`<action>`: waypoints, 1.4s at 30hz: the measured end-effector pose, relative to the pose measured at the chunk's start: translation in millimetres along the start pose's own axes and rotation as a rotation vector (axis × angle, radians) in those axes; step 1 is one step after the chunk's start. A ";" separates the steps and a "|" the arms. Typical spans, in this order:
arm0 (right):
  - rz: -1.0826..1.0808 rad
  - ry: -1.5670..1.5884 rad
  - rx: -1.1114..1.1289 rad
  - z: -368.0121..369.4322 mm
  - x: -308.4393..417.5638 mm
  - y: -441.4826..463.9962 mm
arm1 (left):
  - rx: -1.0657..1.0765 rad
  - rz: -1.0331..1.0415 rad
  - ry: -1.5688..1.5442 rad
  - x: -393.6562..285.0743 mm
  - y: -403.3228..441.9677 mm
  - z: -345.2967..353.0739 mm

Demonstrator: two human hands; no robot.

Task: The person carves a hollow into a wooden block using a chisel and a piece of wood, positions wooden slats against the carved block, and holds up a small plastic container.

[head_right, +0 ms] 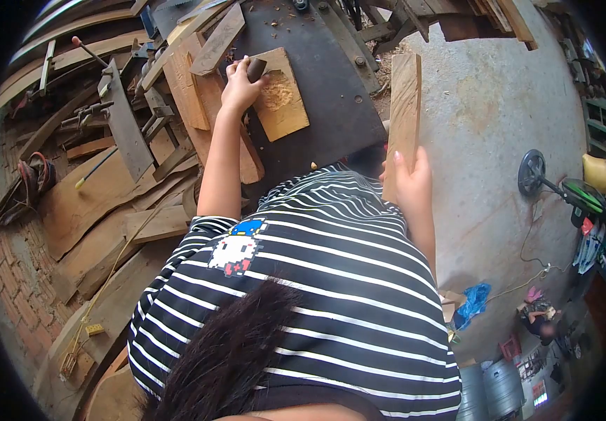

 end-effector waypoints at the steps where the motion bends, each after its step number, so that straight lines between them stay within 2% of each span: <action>1: -0.002 0.006 0.002 0.1 -0.3 0.6 | -0.044 -0.008 -0.006 -3.3 -3.0 -4.7; 5: 0.008 0.003 -0.001 1.0 -1.1 0.8 | 0.028 -0.081 0.058 -20.0 -13.5 -11.5; 12: 0.002 -0.011 0.027 3.3 -5.9 4.8 | -0.068 0.069 -0.016 2.5 -2.5 -1.5; 14: 0.003 -0.007 0.021 1.4 -7.0 6.4 | -0.073 0.084 -0.032 -17.9 -7.4 -15.6; 16: -0.006 0.000 0.033 0.8 -5.2 5.8 | -0.048 -0.033 -0.179 -58.8 -23.1 -35.3; 17: -0.005 -0.006 0.030 -0.2 -4.3 5.0 | -0.212 0.176 -0.253 -88.8 -27.1 -46.2; 19: -0.011 0.026 0.014 -2.3 -0.1 3.6 | -0.226 0.417 -0.398 -151.2 -40.6 -53.8; 20: -0.014 0.012 0.023 -0.7 2.4 2.8 | -0.253 0.606 -0.433 -180.5 -48.5 -53.4; 22: -0.023 0.069 -0.007 -4.4 8.7 0.4 | -0.300 0.905 -0.326 -236.4 -68.2 -59.3; 24: -0.028 0.073 0.010 -3.6 13.5 -2.9 | -0.240 1.032 -0.328 -261.6 -73.3 -38.3; 27: -0.049 0.104 0.000 -9.6 14.4 -2.5 | -0.183 1.091 -0.287 -272.1 -72.4 -17.0; 30: -0.058 0.060 -0.014 -12.8 17.1 -7.1 | -0.259 1.182 -0.372 -271.2 -76.3 -19.2; 38: -0.059 0.063 0.018 -10.6 18.6 -5.2 | -0.147 1.077 -0.405 -269.5 -67.0 -10.9; 42: -0.081 0.050 -0.002 -11.8 32.4 -12.2 | -0.091 0.948 -0.413 -266.6 -55.6 -2.8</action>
Point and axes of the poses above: each hand's wrist, its own y-axis towards the middle knuckle, its own z-axis out of the palm, x = y × z, the point moved 10 cm from there along y, towards the middle knuckle, and after that the axes turned 15 degrees about z, right-handed, at the moved point
